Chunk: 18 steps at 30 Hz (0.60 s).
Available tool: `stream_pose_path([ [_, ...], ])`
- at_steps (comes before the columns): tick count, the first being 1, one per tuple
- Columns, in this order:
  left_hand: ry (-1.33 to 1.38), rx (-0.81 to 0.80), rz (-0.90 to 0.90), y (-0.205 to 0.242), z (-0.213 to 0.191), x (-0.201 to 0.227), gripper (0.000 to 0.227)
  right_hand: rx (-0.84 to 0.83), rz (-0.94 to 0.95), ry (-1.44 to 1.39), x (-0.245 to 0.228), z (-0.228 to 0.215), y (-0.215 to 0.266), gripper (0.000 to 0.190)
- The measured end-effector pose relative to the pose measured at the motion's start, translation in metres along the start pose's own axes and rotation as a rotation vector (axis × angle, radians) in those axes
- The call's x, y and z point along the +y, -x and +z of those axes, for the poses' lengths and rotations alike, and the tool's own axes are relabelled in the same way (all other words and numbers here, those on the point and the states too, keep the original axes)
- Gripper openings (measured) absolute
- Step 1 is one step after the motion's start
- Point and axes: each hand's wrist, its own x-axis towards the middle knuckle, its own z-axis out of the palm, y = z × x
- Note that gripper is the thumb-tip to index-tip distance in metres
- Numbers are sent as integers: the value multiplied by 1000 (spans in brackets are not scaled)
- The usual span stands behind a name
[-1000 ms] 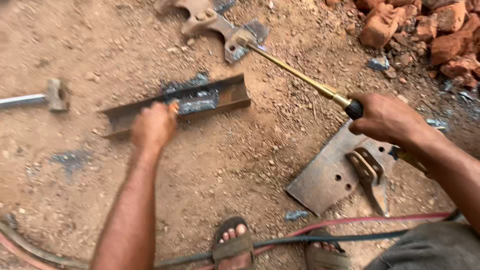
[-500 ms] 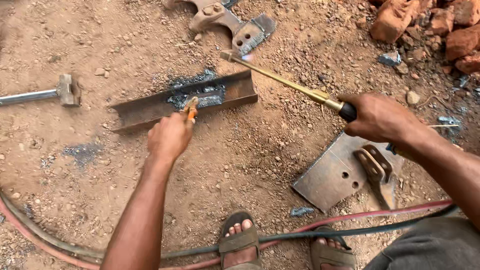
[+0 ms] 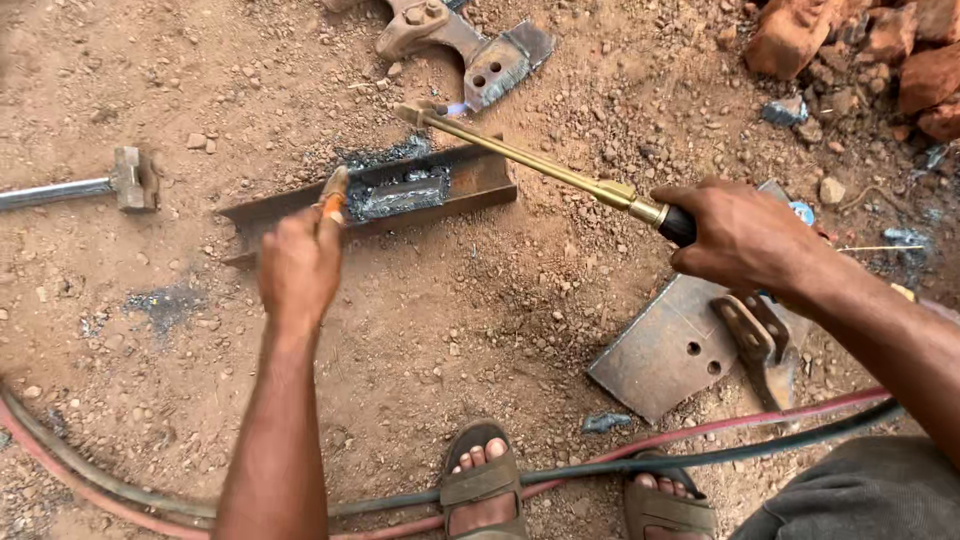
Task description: The person uses a cutting torch to heat a metal plate and then uses pliers to pull and remove a segment of the metal.
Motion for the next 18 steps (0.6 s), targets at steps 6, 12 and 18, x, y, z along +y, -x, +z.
stream_pose_path([
  [6,-74,-163,-112,-8,8,9,35,-50,-9,63,-11,1,-6,65],
  [12,-287,-349,-192,6,21,14,56,-31,-64,20,-13,1,-4,60],
  [18,-106,100,-165,19,20,-3,38,-24,-46,26,-15,-4,2,66],
])
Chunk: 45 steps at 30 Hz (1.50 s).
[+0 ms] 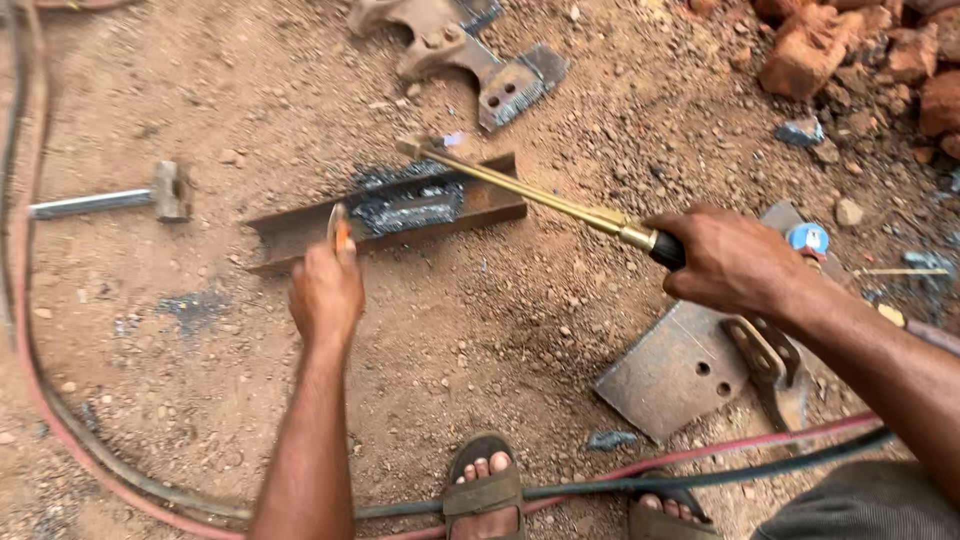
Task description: The person uses a cutting torch to heat a metal plate and then uses pliers to pull and remove a segment of the metal.
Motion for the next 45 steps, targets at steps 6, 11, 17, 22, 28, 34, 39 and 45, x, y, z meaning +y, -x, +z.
stream_pose_path([
  [6,-144,367,88,119,33,-41,47,45,-123,30,40,31,-41,31],
  [11,-59,83,-344,176,57,-52,80,19,-227,15,60,86,-132,53],
  [17,-52,-502,-525,213,74,-62,62,-106,-294,82,23,84,-134,41],
  [22,-84,-601,-483,202,-18,-46,57,-116,-277,144,-27,57,-90,37],
  [28,-112,-1048,-187,238,-18,-25,52,17,-399,142,-50,41,-51,54],
  [34,72,-1351,-93,110,-114,15,40,19,-329,332,-51,41,-29,34],
  [39,166,-1255,-190,107,-70,125,79,6,-324,359,-44,47,-39,26],
  [45,1124,-513,-741,141,16,162,49,84,-291,366,-39,43,-37,31],
])
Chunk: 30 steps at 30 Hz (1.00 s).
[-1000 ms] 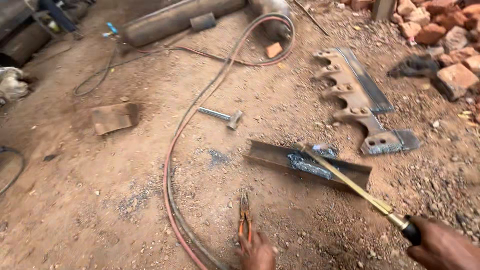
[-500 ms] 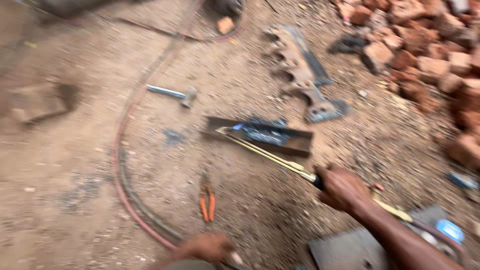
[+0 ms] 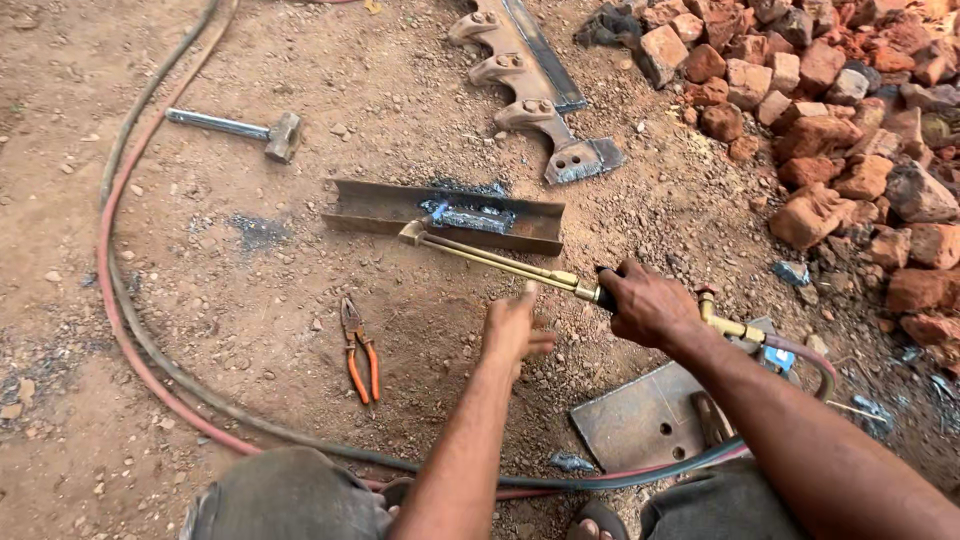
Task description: The person uses a cutting torch to heat a metal plate and then uses pliers to pull and remove a segment of the metal.
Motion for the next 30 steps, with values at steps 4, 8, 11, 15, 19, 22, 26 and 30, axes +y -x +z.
stream_pose_path([
  [4,382,-100,208,-33,15,-13,35,34,-6,10,1,2,1,29],
  [8,414,-89,284,-30,21,-15,24,-70,30,0,-7,3,1,27],
  [11,403,-131,304,-29,15,-11,24,-72,36,-2,-15,-4,-1,30],
  [15,405,-187,301,-32,8,-10,23,-65,39,42,-28,-13,1,46],
  [19,406,-194,280,-31,10,-10,22,-40,35,76,-34,-13,4,73],
  [22,384,-174,263,-33,12,-10,21,-36,50,99,-32,-7,2,67],
  [26,426,-156,274,-35,15,-13,23,-2,54,99,-30,-1,2,68],
  [30,441,-27,221,-38,14,-16,22,58,16,120,-38,5,8,76],
])
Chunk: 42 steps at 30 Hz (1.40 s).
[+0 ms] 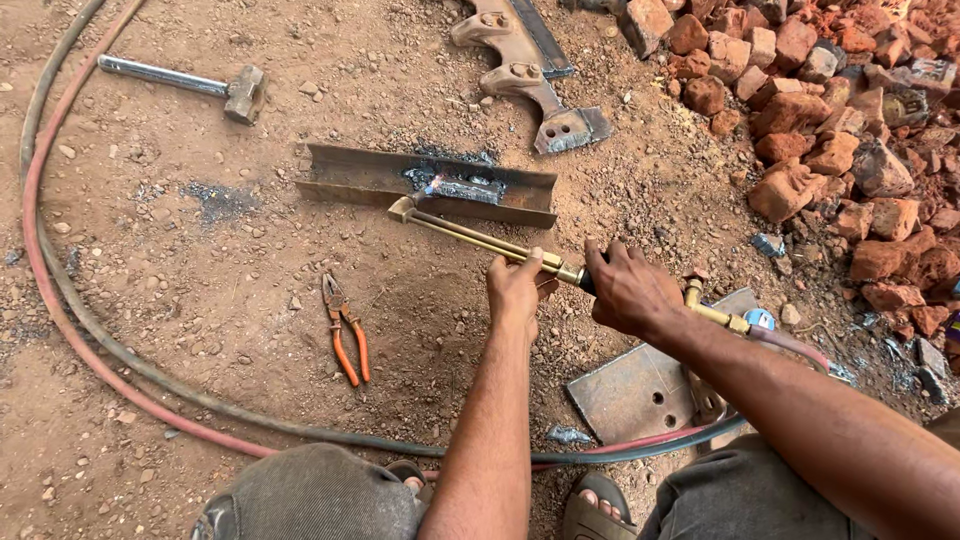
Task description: The person uses a cutting torch to heat a metal plate and then uses pliers to pull and remove a segment of the metal.
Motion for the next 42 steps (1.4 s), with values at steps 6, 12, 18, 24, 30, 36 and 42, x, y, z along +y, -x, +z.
stream_pose_path([
  [6,23,69,-23,-3,-4,-1,16,-200,89,-210,2,0,0,69],
  [12,62,-21,30,-3,-9,-7,14,-308,152,-474,10,2,0,90],
  [18,39,5,18,-2,-9,-7,11,-219,135,-452,6,2,3,89],
  [24,55,-20,1,-6,-12,-8,14,-200,132,-410,2,5,1,89],
  [30,53,-45,16,-10,-11,-11,28,-209,155,-411,3,7,-3,78],
  [36,43,-55,18,-9,-10,-9,31,-186,131,-416,5,13,-5,81],
  [42,-1,-40,0,-6,-9,-5,31,-195,137,-421,6,13,-5,78],
])
